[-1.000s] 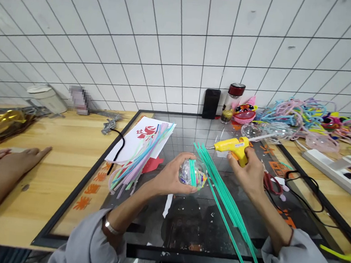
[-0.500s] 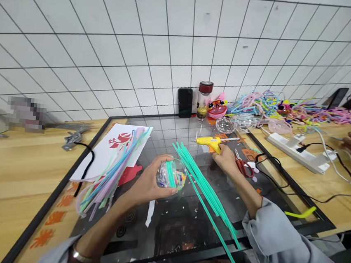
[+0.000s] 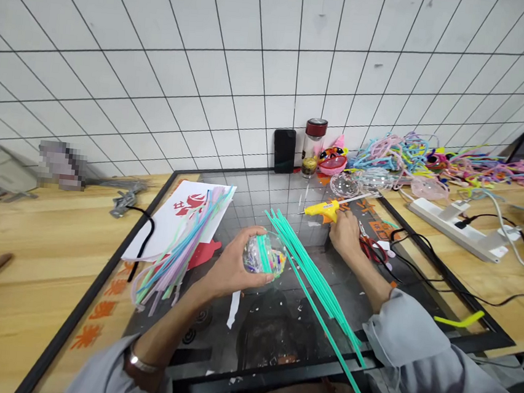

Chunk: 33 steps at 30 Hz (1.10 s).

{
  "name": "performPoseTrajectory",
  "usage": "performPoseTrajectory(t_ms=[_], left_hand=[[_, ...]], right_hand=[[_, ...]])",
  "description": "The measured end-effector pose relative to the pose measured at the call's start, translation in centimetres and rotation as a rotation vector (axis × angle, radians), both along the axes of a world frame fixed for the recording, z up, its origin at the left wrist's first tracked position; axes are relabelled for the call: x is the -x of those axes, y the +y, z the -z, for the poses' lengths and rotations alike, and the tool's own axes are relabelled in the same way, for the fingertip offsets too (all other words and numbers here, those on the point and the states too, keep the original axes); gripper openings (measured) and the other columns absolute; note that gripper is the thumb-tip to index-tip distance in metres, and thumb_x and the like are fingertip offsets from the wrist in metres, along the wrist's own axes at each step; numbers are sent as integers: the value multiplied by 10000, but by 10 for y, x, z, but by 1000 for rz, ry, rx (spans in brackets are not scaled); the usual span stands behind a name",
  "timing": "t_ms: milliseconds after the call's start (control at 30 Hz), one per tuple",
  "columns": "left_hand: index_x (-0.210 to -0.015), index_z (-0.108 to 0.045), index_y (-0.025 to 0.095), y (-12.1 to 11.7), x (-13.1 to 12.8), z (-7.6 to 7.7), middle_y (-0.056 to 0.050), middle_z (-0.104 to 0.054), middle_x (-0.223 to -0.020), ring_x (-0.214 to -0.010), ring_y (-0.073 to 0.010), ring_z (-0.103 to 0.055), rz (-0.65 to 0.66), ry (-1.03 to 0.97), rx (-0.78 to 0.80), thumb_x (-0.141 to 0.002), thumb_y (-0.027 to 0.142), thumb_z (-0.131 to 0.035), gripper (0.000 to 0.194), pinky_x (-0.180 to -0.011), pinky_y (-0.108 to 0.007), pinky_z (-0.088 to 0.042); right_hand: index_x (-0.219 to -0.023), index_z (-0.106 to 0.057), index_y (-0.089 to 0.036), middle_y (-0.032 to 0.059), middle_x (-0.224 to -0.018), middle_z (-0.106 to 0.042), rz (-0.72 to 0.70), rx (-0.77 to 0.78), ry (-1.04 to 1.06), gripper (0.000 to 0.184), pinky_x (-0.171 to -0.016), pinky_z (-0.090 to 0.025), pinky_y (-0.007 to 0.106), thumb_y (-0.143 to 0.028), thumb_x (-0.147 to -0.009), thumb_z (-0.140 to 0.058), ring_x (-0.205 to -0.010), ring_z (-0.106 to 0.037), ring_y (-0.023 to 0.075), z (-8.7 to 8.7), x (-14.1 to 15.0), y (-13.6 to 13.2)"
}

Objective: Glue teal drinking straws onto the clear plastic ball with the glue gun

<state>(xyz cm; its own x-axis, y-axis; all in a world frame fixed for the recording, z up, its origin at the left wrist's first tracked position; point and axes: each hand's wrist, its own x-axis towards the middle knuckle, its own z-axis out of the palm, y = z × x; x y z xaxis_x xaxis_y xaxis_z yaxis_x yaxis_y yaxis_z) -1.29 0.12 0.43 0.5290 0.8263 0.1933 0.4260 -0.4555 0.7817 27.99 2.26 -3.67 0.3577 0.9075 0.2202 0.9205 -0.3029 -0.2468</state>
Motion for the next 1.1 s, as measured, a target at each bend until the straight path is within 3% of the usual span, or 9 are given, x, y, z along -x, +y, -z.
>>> performPoseTrajectory(t_ms=[167,233,400,567,700,967,1100], left_hand=[[-1234,-466,209,-1,0,-1,-115,-565,-1317,-1219,-317,-569,-22,22,-31,-620,298,-781,696,-1024,-465,-472],[-1231,-470,206,-2,-1,-1,-115,-564,-1315,-1224,-315,-566,-27,23,-36,-616,300,-784,697,-1035,-468,-463],[-1213,-475,200,-2,-3,0,-122,-556,-1323,-1267,-316,-535,-16,-21,-36,-592,272,-796,703,-1089,-484,-420],[-1229,-481,197,-1,-4,0,-106,-567,-1300,-1211,-294,-566,-10,-28,-35,-595,272,-807,718,-1063,-440,-449],[-1231,-494,220,0,-3,2,-89,-567,-1303,-1221,-298,-556,-10,-39,-40,-580,274,-823,732,-1058,-439,-448],[-1230,-485,211,1,-3,1,-98,-559,-1307,-1222,-303,-548,3,-53,-14,-581,286,-820,734,-1048,-438,-440],[-1232,-480,212,0,-3,0,-98,-561,-1316,-1211,-295,-560,-4,-46,-10,-592,288,-814,726,-1049,-438,-445]], right_hand=[[-1242,-550,-37,262,-1236,-561,-26,-10,-42,385,-909,-375,419,-209,-919,-429,-1125,-503,343,-14,14,-10],[-1256,-555,-75,231,-1258,-571,-68,-5,-31,382,-913,-378,396,-226,-943,-398,-1152,-508,318,-20,25,-15],[-966,-699,-198,70,-909,-718,-263,142,71,261,-716,-411,276,-327,-932,-475,-869,-642,197,-30,57,-20],[-870,-718,-165,146,-907,-725,-261,247,72,260,-681,-408,305,-353,-879,-538,-876,-669,256,-29,77,-10],[-869,-714,-158,158,-897,-717,-227,262,101,187,-681,-409,313,-239,-822,-553,-862,-670,268,-21,76,-6],[-760,-637,-176,42,-681,-632,-278,113,348,158,-598,-318,270,-217,-795,-488,-676,-566,174,-11,50,-5],[-888,-627,-176,-33,-591,-552,-326,9,565,209,-572,-326,253,-237,-734,-499,-562,-482,130,-9,46,-4]])
